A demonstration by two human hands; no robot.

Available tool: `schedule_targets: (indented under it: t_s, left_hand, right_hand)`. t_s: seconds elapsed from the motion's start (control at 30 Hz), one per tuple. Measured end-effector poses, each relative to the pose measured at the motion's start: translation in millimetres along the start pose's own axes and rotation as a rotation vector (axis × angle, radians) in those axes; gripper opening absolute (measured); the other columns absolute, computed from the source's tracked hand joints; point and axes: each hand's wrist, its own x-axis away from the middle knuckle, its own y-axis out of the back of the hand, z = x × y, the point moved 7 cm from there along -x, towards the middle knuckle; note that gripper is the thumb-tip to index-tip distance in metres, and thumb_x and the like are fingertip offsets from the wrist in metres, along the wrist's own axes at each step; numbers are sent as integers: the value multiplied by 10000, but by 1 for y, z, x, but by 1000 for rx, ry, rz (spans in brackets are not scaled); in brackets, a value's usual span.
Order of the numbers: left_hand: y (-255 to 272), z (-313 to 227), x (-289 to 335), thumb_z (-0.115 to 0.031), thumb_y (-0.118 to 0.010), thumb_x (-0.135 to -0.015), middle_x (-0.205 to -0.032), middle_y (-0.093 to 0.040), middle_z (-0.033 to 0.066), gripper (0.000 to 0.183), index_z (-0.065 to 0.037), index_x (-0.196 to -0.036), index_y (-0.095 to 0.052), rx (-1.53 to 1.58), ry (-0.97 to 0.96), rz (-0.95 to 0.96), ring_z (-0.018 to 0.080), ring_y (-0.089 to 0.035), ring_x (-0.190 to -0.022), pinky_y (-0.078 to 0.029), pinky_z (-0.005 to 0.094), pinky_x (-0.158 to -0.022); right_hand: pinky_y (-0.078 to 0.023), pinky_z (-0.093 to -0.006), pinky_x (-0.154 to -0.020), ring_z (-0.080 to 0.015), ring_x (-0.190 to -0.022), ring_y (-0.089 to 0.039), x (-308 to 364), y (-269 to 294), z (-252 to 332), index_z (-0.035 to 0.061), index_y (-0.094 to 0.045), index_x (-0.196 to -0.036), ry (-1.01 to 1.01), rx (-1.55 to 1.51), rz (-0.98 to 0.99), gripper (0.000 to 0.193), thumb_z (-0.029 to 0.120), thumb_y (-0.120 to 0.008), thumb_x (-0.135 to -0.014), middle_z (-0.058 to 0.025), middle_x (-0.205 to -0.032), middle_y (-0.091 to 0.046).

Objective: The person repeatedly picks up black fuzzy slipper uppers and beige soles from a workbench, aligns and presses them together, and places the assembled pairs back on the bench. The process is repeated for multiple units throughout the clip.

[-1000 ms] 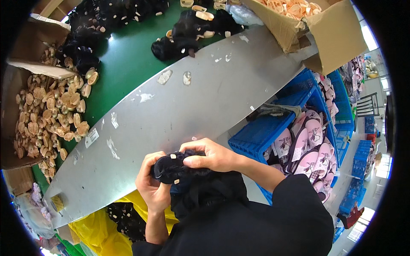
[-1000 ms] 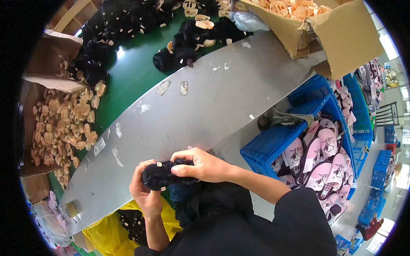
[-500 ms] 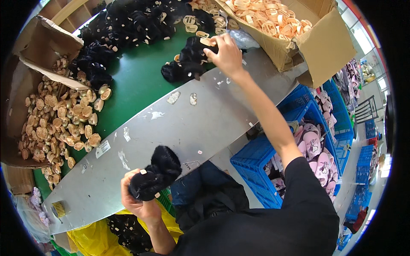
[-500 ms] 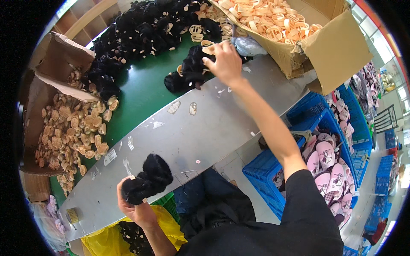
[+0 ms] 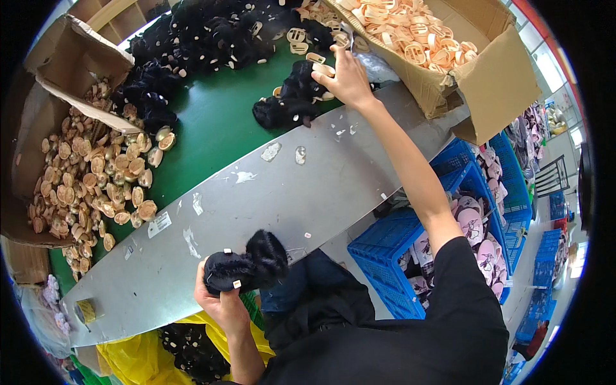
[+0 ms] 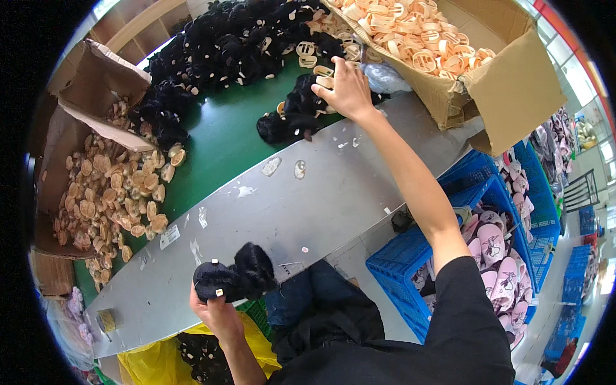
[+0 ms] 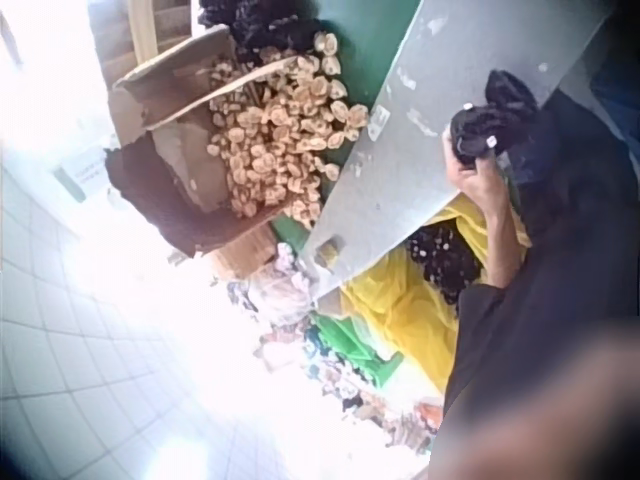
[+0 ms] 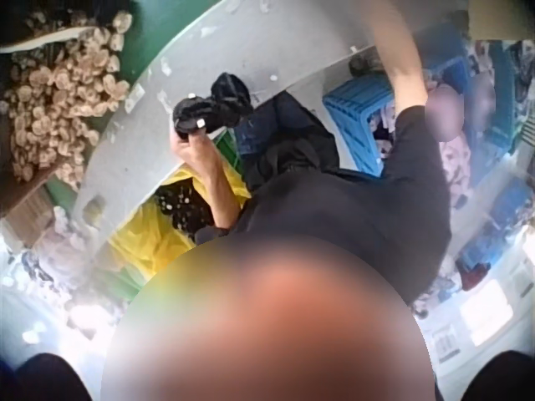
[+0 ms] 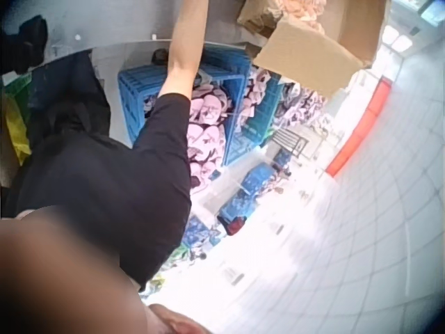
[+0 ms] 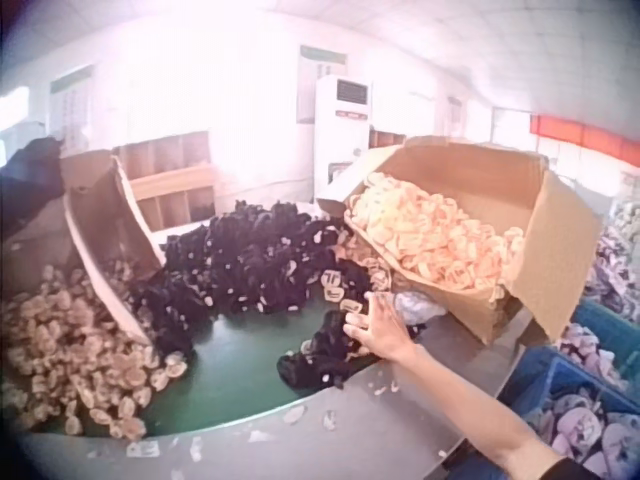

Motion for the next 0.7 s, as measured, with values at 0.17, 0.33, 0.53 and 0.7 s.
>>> schedule_targets:
  t_s: [0.17,0.33,0.53,0.7]
  left_hand:
    - [-1,-1,2,-178,-727,-807,-950,-627,17,340,20,-1061,-621,-7,13,-17,112,-605,-877,-485,243,-840]
    - [4,-3,1,-208,-746,-817,-947,-634,24,364,23,-1071,-625,-18,17,-22,120,-609,-870,-486,256,-839]
    - [-10,-8,-5,-105,-669,-762,-931,-658,19,297,30,-1026,-654,-150,29,17,100,-602,-866,-484,244,-833]
    - [-26,-2,-1,-44,-638,-741,-918,-653,4,290,24,-1023,-653,-144,174,146,73,-590,-851,-483,223,-803]
  right_hand:
    - [-474,-497,-962,-364,-1102,-656,-10,-36,-39,15,-471,-1370,-232,-268,227,783,491,-762,-821,-192,-1194,-675]
    - [-500,-464,-900,-338,-1052,-649,3,12,21,27,-500,-1322,43,-316,52,659,285,-812,-802,-155,-1165,-642]
    - [-469,-447,-949,-323,-1094,-589,91,82,171,50,-515,-1332,692,-456,246,634,111,-780,-760,-134,-1200,-589]
    - [-487,-429,-944,-303,-1110,-588,154,111,232,73,-521,-1377,775,-707,460,715,213,-848,-757,-120,-1242,-615]
